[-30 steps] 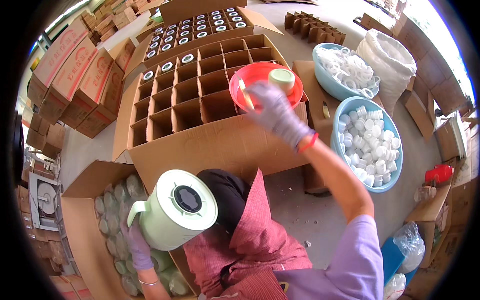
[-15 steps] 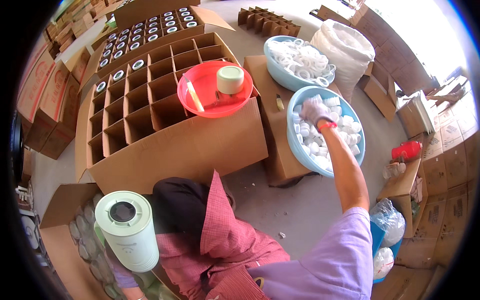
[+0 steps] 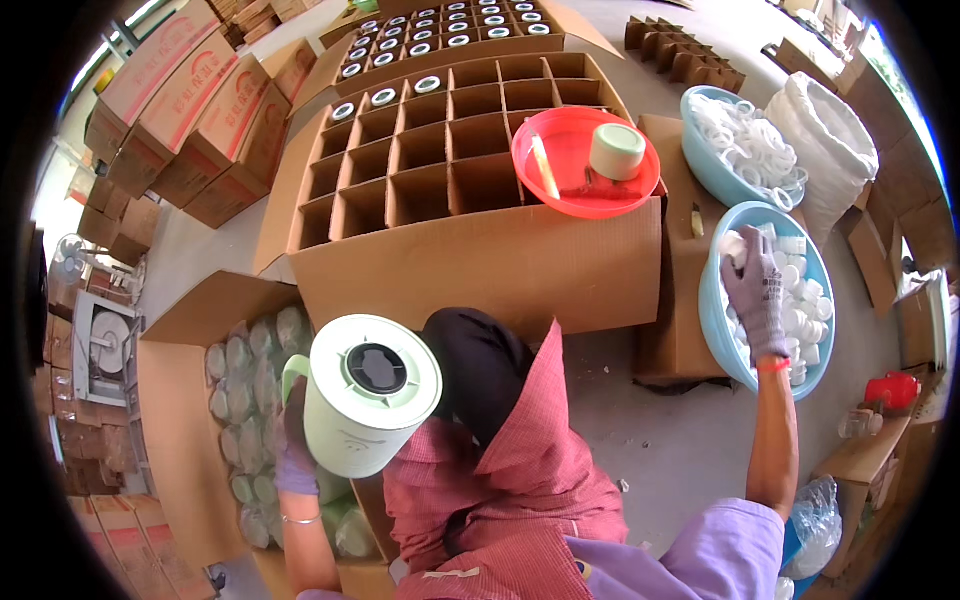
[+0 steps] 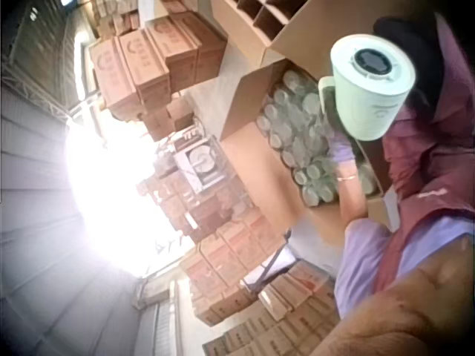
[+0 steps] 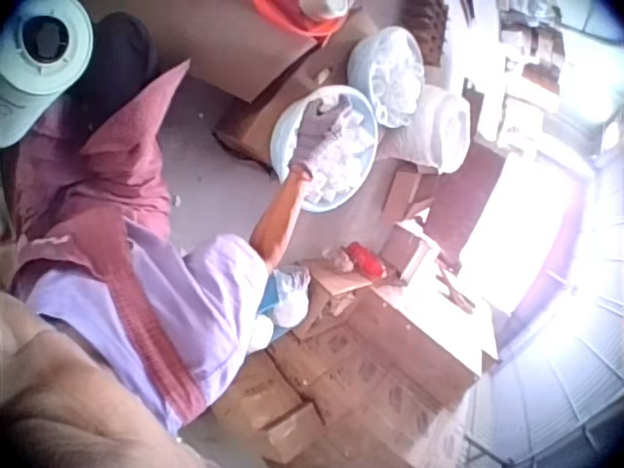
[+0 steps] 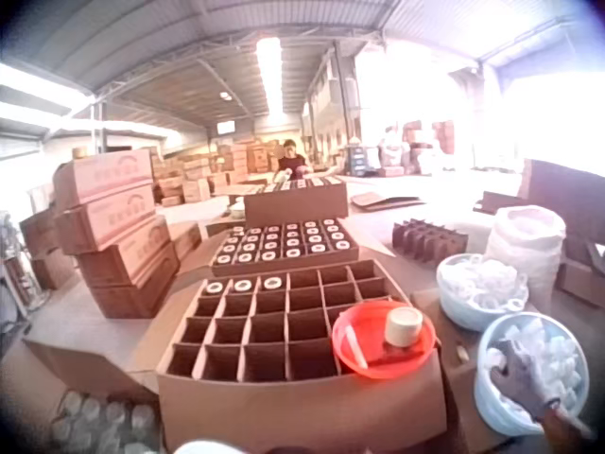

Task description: The person assembles and packs light green thermos flasks. They place a metal liner into the flask, screw on the lid, and then wrap the flask in a plastic bag before placing it into a cardboard box.

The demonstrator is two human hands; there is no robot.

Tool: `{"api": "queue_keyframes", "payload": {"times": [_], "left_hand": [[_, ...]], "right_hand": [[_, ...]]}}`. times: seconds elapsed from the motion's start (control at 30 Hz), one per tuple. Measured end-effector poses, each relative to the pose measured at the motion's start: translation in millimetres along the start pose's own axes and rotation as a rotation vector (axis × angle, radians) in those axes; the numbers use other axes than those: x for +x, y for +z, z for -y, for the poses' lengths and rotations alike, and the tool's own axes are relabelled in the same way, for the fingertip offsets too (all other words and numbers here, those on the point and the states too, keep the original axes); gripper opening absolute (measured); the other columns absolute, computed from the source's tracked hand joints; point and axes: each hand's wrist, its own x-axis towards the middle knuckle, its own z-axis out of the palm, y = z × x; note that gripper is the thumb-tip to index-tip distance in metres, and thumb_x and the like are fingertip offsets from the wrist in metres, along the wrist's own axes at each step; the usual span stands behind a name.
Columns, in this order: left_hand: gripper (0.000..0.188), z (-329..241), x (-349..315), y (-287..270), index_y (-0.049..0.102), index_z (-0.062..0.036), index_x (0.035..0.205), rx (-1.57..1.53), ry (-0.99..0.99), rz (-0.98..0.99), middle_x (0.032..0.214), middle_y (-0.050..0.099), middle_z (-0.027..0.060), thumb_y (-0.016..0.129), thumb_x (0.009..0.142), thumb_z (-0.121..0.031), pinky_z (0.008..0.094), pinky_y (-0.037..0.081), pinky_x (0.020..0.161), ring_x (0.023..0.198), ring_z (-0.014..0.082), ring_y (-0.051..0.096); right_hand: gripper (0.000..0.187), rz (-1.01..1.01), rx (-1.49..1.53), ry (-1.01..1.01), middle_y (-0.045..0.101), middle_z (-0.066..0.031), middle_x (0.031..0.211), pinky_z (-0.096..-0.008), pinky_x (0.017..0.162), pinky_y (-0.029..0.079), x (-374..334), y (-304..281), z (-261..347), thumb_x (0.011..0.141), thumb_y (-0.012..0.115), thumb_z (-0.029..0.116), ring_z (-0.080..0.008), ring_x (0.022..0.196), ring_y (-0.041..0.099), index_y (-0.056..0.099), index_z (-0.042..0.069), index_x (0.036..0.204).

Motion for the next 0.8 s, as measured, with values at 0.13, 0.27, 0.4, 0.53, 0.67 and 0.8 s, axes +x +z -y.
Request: {"api": "queue_keyframes", "payload": {"times": [0.13,0.27,0.4,0.53,0.67,0.8], "left_hand": [[0.032,-14,5,10,0.059,-0.0072,0.122,0.191,0.163,0.046,0.108,0.068,0.0137,0.059,0.091,-0.016,0.0425,0.048,0.089,0.094,0.0348,0.063],[0.032,-16,-1,15,0.059,-0.007,0.123,0.145,0.2,0.054,0.109,0.068,0.0127,0.058,0.092,-0.013,0.0414,0.049,0.089,0.096,0.0337,0.064],[0.029,-7,-5,20,0.059,-0.0054,0.123,0.463,0.559,-0.105,0.107,0.069,0.0119,0.056,0.095,-0.011,0.0398,0.051,0.085,0.097,0.0318,0.065],[0.023,14,-1,14,0.062,-0.0037,0.118,0.5,0.529,-0.031,0.105,0.069,0.0127,0.053,0.098,-0.012,0.0391,0.052,0.082,0.096,0.0297,0.065],[0.027,29,1,13,0.064,-0.002,0.118,0.542,0.601,-0.102,0.106,0.069,0.012,0.048,0.104,-0.018,0.035,0.053,0.081,0.094,0.0242,0.066],[0.032,13,-9,10,0.061,0.0007,0.124,0.184,0.309,-0.07,0.113,0.067,0.0111,0.045,0.105,-0.019,0.0319,0.053,0.084,0.099,0.0191,0.066]], "right_hand": [[0.034,0.416,0.926,0.202,0.059,-0.0059,0.108,-0.0289,0.082,0.05,-16,-11,143,0.088,0.053,0.004,-0.0118,0.093,0.057,0.057,0.0,0.122],[0.027,0.463,1.254,0.371,0.06,-0.0007,0.087,-0.0247,0.062,0.047,5,22,189,0.1,0.047,0.025,-0.0073,0.078,0.057,0.062,0.002,0.102],[0.046,0.387,0.88,0.451,0.061,-0.0044,0.071,-0.0264,0.052,0.043,94,45,168,0.092,0.057,0.045,-0.0095,0.059,0.056,0.065,0.0,0.084],[0.037,0.649,0.371,0.253,0.063,-0.0078,0.077,-0.0292,0.06,0.051,151,69,148,0.088,0.058,0.035,-0.0135,0.065,0.06,0.066,-0.001,0.091],[0.031,0.674,0.79,0.158,0.066,-0.0069,0.083,-0.0287,0.06,0.053,133,51,198,0.093,0.057,0.031,-0.0118,0.071,0.063,0.067,0.002,0.097],[0.031,0.661,0.838,-0.21,0.068,-0.0103,0.091,-0.0351,0.078,0.053,75,41,237,0.094,0.063,0.032,-0.0193,0.088,0.066,0.067,0.002,0.1]]}}
